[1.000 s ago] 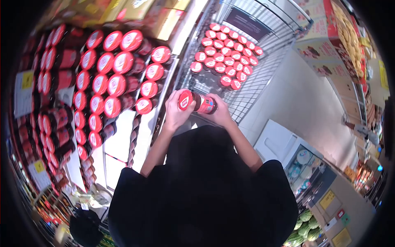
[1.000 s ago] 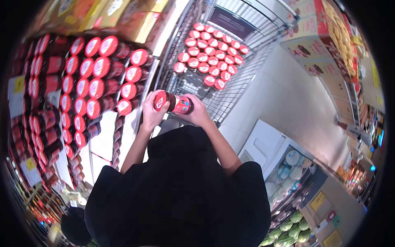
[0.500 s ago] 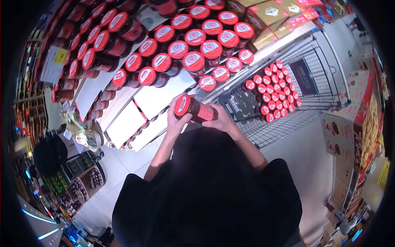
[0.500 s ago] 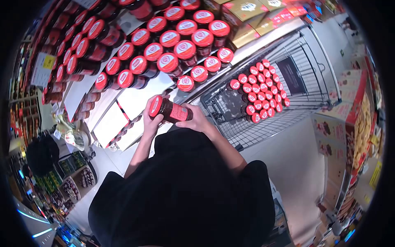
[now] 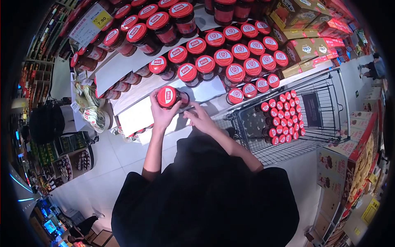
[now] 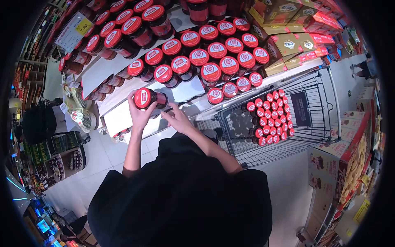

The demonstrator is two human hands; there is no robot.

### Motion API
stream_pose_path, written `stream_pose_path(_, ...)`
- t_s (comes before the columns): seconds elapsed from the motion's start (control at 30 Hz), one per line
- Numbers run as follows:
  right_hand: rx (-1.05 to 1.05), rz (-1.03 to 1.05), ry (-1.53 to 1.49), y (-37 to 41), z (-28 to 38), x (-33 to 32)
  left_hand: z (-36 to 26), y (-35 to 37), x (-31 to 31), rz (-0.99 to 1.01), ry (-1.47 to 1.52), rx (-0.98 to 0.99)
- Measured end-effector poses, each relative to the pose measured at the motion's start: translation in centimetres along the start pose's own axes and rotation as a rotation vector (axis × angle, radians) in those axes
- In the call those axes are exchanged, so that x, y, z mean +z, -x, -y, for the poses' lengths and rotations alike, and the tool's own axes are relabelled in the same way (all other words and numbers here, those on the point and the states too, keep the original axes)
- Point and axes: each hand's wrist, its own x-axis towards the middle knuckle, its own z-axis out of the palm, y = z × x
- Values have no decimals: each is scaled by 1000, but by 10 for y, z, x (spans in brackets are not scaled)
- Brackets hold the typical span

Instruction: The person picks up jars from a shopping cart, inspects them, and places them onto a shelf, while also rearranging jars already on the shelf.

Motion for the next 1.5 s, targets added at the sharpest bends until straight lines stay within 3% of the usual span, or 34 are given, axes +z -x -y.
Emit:
stream_pose_path(0.23, 56, 34, 267, 10, -11, -1, 11, -40, 1, -59, -129, -1)
stream_pose_path(0.33, 97, -39, 162, 13, -20, -10, 10, -42, 7, -42, -170, 43)
stream_pose_path(0.37, 138, -64, 112, 15, -23, -13, 9, -43, 7, -44, -292, 161)
stream_pose_path(0.6, 109, -131, 115, 17, -31, -17, 9, -41, 13, -61, -240, 107)
stream_pose_path(0.67, 83, -110, 144, 17, -33, -14, 7, -40, 14, -73, -111, 15)
stream_pose_path(0.87, 82, -92, 211, 24, -14, -5, 25, -39, 22, -100, -158, 132)
stream_pose_path(1.07, 69, -114, 219, 33, -23, -12, 26, -36, 26, -88, -55, 56)
stream_pose_path(1.13, 55, -125, 215, 37, -28, -19, 16, -31, 21, -111, -173, 72)
stream_pose_path(1.23, 54, -136, 200, 43, -43, -36, 33, -23, 13, -201, -102, 254)
stream_pose_path(1.33, -1, -260, 128, 56, -59, -56, 22, -8, 32, -259, 193, 278)
stream_pose_path(1.4, -6, -334, 68, 69, -62, -71, 6, 1, 56, -200, 266, 344)
stream_pose_path(1.5, 62, -452, 27, 91, -74, -97, -12, 23, 111, 118, 397, 285)
